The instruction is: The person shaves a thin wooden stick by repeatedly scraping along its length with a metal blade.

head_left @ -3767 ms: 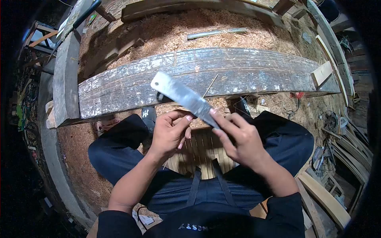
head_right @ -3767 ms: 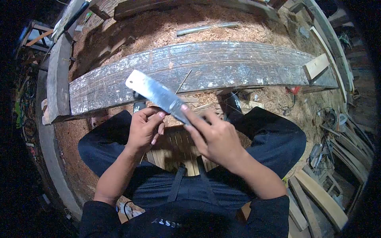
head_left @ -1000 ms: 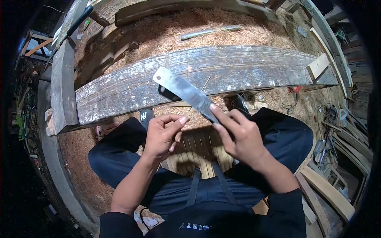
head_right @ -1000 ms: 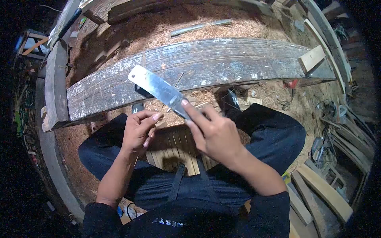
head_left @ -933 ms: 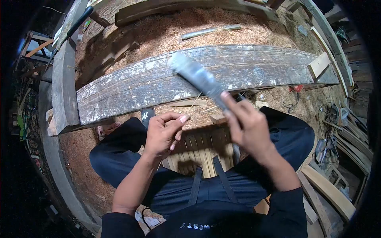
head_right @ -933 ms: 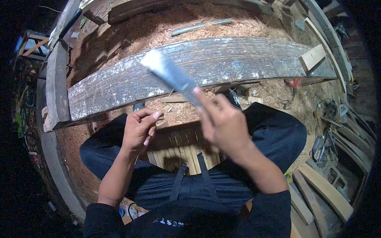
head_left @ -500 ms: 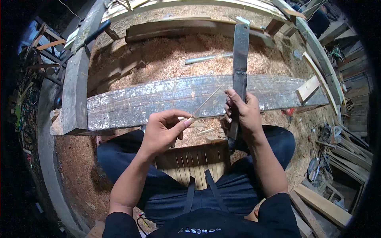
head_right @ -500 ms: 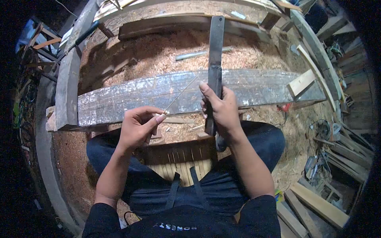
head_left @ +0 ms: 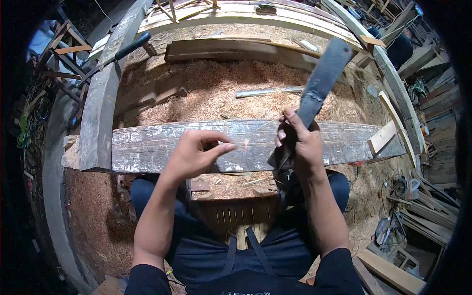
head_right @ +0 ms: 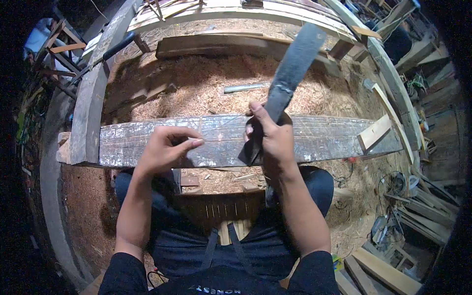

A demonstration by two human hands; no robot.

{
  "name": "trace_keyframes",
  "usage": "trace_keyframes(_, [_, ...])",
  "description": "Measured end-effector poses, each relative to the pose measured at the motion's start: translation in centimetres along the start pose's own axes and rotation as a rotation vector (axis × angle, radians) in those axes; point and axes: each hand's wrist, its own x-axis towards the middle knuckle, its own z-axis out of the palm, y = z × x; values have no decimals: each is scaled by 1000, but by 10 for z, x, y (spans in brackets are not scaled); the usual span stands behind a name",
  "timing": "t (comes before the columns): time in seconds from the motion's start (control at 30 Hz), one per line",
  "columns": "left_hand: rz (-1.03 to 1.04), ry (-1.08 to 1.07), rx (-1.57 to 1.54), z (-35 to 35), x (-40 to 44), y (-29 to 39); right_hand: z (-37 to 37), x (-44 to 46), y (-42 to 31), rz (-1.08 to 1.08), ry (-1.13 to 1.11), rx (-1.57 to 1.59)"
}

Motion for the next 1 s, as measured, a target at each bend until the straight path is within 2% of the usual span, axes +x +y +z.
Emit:
trace_keyframes(0.07, [36, 82, 180, -15, 5, -8, -3, 6, -2, -66, 44, -3])
trace_keyframes(0.13, [95, 131, 190, -25, 6, -6, -7, 9, -7, -59, 60, -31])
trace_keyframes(0.2, [-12, 231, 118, -33, 5, -5, -5, 11, -8, -52, 78, -57])
trace_keyframes(0.27, [24, 275, 137, -37, 8, -9, -2, 12, -8, -79, 91, 25])
trace_keyframes(0.33, [-48, 353, -46, -37, 8, -8, -2, 13, -8, -80, 86, 20])
trace_keyframes(0.5, [31, 381, -235, -39, 8, -14, 0, 13, -7, -97, 108, 41])
trace_keyframes(0.57, [124, 415, -344, -40, 8, -19, -2, 14, -7, -109, 100, 37])
trace_keyframes(0.8, [129, 488, -663, -38, 4, -23, -6, 15, -4, -140, 132, 95])
trace_keyframes(1.0, [200, 443, -682, -30, 4, -25, -12, 15, -1, -106, 145, 59])
